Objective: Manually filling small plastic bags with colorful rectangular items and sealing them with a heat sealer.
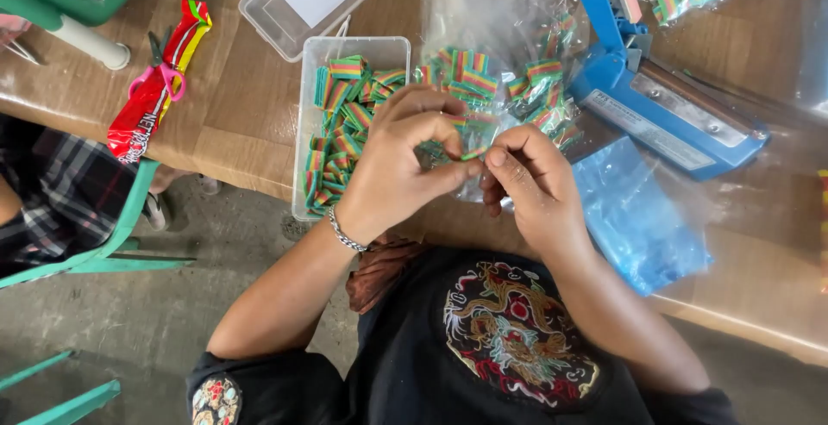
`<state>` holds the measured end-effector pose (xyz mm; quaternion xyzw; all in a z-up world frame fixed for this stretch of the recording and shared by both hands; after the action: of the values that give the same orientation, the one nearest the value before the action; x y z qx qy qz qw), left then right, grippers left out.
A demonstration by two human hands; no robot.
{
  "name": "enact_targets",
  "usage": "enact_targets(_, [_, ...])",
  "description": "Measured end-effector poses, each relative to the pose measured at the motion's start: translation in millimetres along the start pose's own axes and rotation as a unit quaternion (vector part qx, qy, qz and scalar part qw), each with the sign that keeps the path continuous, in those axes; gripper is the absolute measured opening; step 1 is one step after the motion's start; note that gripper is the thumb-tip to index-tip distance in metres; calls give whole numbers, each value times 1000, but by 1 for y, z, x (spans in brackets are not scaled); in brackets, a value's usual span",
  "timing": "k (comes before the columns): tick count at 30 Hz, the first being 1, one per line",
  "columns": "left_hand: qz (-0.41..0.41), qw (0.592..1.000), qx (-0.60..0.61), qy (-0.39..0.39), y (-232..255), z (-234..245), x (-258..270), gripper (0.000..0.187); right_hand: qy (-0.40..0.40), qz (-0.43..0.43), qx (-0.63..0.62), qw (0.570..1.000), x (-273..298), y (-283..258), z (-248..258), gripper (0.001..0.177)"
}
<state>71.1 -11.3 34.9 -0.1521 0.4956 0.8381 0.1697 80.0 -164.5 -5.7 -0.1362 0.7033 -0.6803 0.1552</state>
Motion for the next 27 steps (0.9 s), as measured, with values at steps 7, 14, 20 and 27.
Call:
enact_targets(7, [-71,980,-185,-4,25,19,-6,27,13,14,-12,1000,3,7,5,19])
enact_targets(14, [-94,948,-302,49,-13,94,-32,17,80,-21,-85,993,8,18,20,13])
enact_targets(20, [-36,813,-578,-60,-122,65,-19,5,64,-11,-113,991,9,21,20,13])
enact_targets(27, [8,765,-637,-96,-143,49,-25,36,49,-17,-97,994,10,26,17,15])
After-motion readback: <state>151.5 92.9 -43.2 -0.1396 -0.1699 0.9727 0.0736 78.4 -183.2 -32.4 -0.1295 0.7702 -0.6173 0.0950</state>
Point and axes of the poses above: each hand's wrist, its own x-axis away from the middle knuckle, its own z-axis out of the back of the hand, y = z × x, the point moved 8 cm from there along -x, towards the middle knuckle, and after that the axes turned 1 degree about z, right-handed, at the moved point
